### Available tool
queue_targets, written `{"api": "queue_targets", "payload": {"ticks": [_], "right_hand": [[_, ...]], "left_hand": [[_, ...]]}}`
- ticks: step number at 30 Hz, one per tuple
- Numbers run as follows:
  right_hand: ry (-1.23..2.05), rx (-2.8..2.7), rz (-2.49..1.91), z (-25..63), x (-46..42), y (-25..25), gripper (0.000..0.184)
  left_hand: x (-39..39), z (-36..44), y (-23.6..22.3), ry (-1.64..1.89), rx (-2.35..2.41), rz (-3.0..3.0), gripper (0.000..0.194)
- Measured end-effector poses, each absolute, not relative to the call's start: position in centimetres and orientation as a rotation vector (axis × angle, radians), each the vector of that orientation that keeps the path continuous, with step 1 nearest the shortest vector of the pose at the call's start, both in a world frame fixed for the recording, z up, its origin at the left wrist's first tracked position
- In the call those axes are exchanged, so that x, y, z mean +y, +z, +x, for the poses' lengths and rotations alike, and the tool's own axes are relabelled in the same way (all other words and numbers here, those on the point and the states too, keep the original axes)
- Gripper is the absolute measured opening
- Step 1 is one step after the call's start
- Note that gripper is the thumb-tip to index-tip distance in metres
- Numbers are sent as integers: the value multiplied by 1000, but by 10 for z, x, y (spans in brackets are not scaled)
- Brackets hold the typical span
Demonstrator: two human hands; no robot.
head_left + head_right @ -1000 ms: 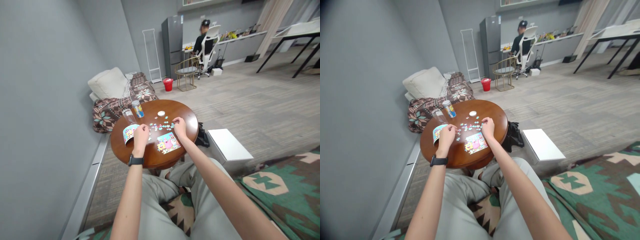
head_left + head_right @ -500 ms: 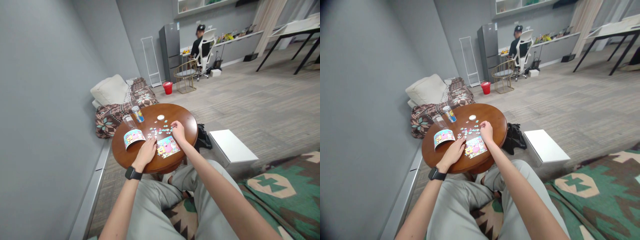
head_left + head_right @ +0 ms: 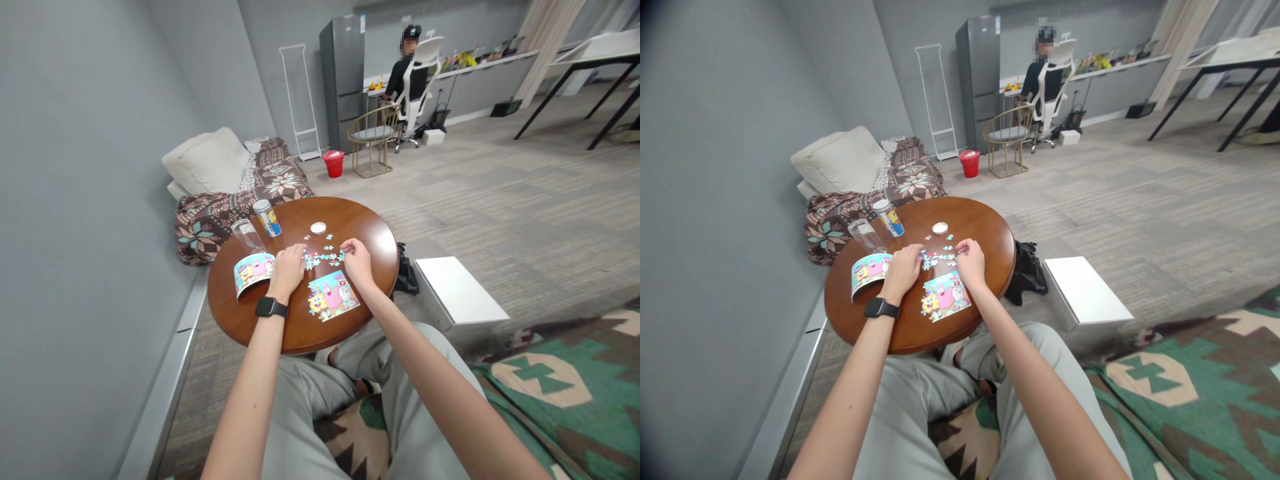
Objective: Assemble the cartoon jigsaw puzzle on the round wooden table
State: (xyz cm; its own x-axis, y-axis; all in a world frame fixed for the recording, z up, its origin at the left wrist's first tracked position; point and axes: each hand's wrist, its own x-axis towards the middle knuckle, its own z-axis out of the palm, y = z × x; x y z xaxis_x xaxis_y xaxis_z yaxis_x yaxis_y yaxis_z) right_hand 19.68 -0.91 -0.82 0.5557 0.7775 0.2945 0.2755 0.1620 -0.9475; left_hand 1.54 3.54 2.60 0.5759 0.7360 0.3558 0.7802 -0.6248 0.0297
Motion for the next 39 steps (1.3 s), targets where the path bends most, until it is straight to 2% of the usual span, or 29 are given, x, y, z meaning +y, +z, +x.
{"api": "queue_targets", "payload": {"ticks": [4, 10, 16, 20, 24, 31, 39], "right_hand": [[423, -1010, -1431, 198, -10, -13, 26], [335, -1158, -1611, 207, 0, -20, 26], [104, -1485, -1859, 213, 27, -12, 40], [-22, -1717, -1857, 208, 39, -11, 44], [-19, -1811, -1850, 207, 39, -15, 48], [-98, -1765, -1857, 213, 36, -16, 38], [68, -1700, -1692, 221, 42, -25, 44]], "left_hand": [[31, 16, 24, -426, -1221, -2756, 33], [30, 16, 23, -440, -1249, -2797, 37], [28, 15, 24, -436, -1283, -2817, 33], [26, 15, 24, -437, -1273, -2813, 31], [27, 15, 22, -434, -1274, -2800, 30], [27, 14, 21, -527, -1284, -2778, 29], [28, 14, 22, -515, -1306, -2758, 23]]}}
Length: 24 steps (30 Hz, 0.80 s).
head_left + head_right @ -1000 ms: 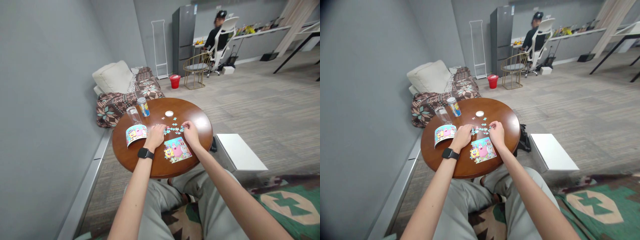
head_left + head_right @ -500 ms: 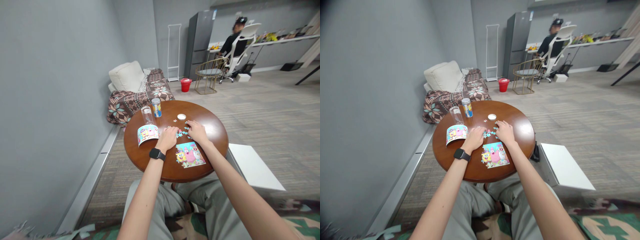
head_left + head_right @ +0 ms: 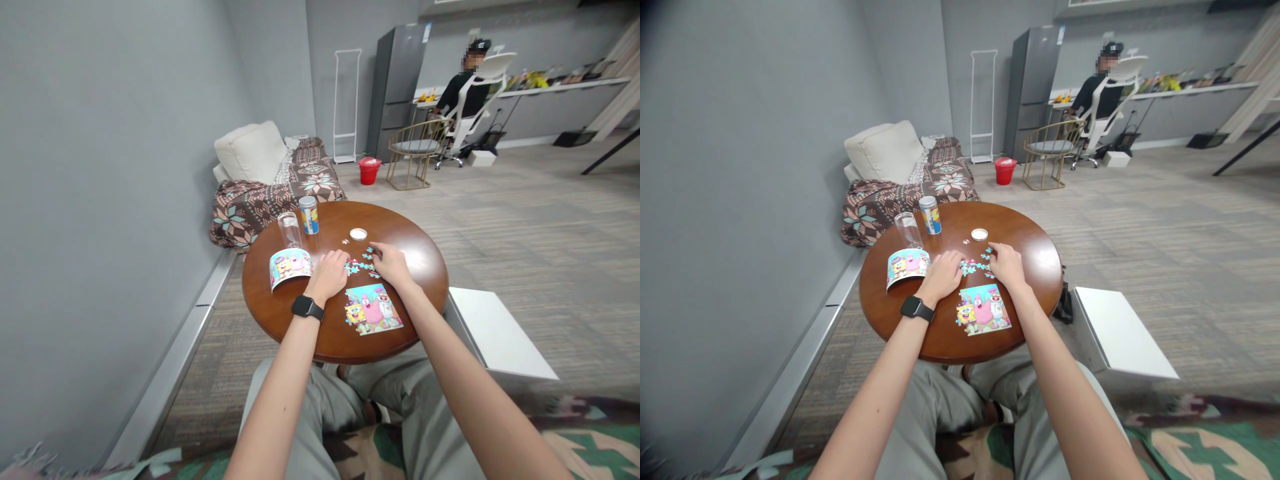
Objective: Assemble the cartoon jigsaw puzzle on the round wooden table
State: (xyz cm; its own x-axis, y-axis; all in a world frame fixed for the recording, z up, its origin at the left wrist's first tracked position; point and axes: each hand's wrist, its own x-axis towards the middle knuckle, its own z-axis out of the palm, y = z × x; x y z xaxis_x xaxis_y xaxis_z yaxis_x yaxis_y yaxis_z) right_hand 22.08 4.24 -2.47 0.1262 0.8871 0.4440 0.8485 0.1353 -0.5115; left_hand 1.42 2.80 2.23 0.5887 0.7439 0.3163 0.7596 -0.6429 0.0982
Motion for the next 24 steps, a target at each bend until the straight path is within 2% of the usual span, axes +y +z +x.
{"api": "queue_targets", "payload": {"ticks": [13, 24], "right_hand": [[90, -1661, -1763, 222, 44, -23, 24], [169, -1609, -1738, 224, 47, -24, 20]], "left_hand": [[27, 15, 24, -497, -1310, -2754, 20], [28, 15, 23, -502, -1326, -2766, 21]]}}
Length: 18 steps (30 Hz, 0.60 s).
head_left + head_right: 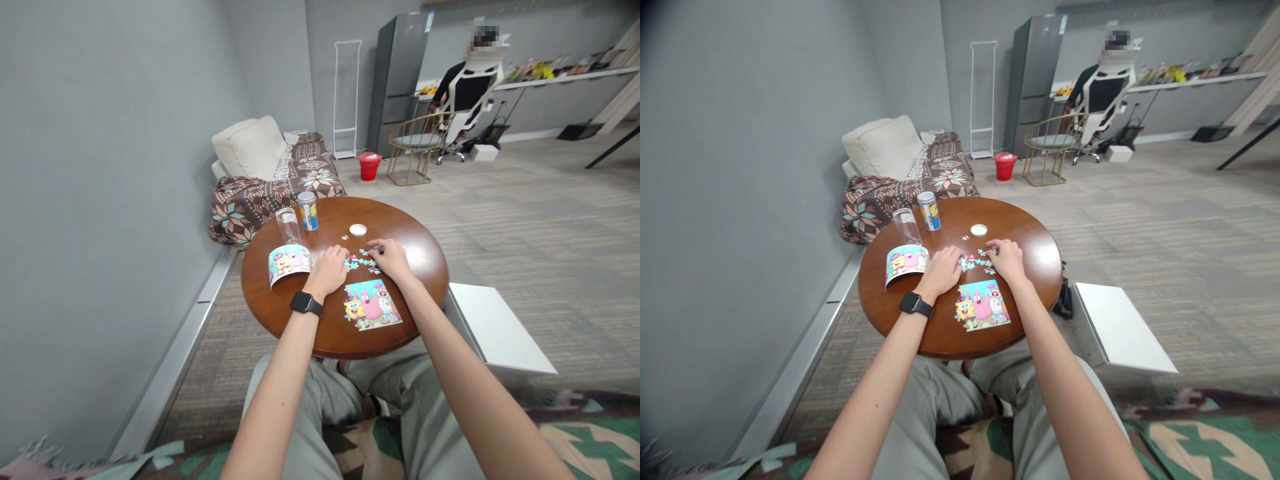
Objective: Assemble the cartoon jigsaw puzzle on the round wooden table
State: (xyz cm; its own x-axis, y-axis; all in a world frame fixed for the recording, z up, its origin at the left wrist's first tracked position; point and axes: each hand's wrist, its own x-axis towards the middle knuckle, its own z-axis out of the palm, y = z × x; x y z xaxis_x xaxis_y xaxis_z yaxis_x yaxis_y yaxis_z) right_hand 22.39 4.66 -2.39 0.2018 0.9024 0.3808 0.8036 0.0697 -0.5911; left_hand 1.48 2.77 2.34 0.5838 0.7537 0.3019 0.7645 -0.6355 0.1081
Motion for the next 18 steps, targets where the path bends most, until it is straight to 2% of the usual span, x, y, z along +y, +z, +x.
{"api": "queue_targets", "payload": {"ticks": [4, 11, 18], "right_hand": [[224, -1618, -1706, 224, 46, -23, 18], [68, -1438, -1845, 222, 39, -20, 33], [145, -1487, -1774, 226, 43, -25, 34]], "left_hand": [[28, 15, 23, -486, -1316, -2781, 22], [28, 15, 22, -487, -1314, -2779, 21], [28, 14, 22, -487, -1318, -2777, 22]]}}
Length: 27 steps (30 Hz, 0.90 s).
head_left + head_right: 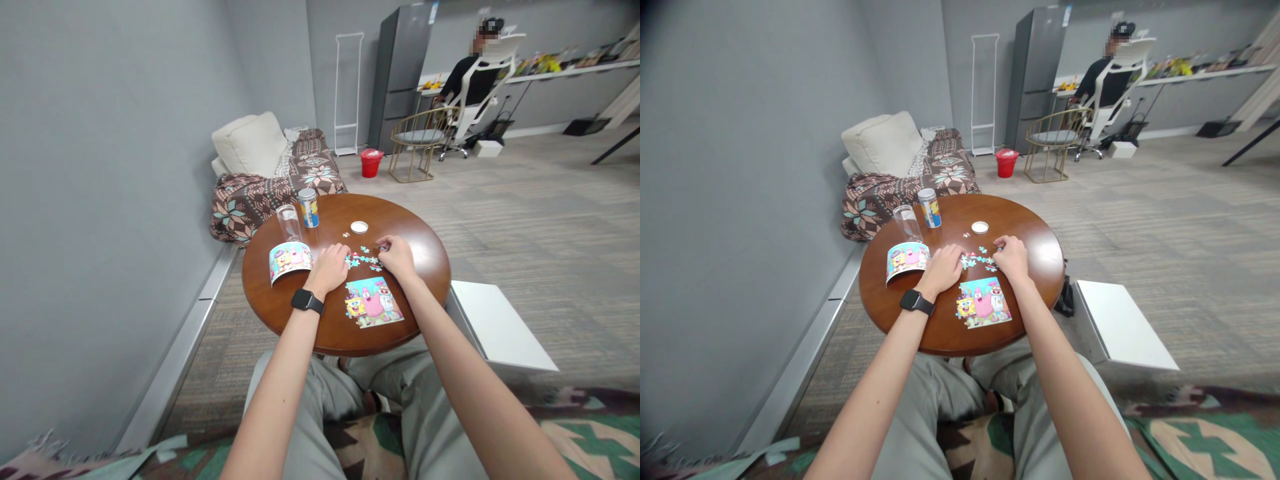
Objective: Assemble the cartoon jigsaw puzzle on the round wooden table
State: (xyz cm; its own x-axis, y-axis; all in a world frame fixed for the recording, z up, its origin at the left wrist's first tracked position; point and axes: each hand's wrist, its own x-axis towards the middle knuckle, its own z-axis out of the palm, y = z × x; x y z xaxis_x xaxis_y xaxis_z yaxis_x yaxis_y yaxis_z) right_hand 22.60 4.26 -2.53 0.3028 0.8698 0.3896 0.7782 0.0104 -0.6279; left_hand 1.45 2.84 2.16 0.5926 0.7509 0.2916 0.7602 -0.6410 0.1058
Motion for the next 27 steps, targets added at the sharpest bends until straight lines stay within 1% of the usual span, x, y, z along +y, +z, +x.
{"api": "queue_targets", "payload": {"ticks": [6, 13, 16, 18, 19, 23, 27], "right_hand": [[157, -1565, -1751, 225, 42, -24, 27], [239, -1567, -1564, 222, 38, -17, 28], [307, -1500, -1395, 217, 33, -10, 16], [443, -1447, -1249, 212, 29, -6, 8], [544, -1420, -1173, 209, 28, -4, 11], [924, -1375, -980, 199, 25, -2, 32], [1040, -1379, -914, 197, 25, -2, 37]], "left_hand": [[29, 14, 21, -502, -1304, -2779, 22], [29, 14, 21, -543, -1314, -2792, 22], [31, 15, 18, -648, -1310, -2821, 19], [33, 14, 17, -779, -1295, -2867, 16], [34, 14, 16, -858, -1284, -2897, 15], [36, 11, 15, -1164, -1272, -2985, 13], [32, 10, 18, -1361, -1359, -3034, 12]]}}
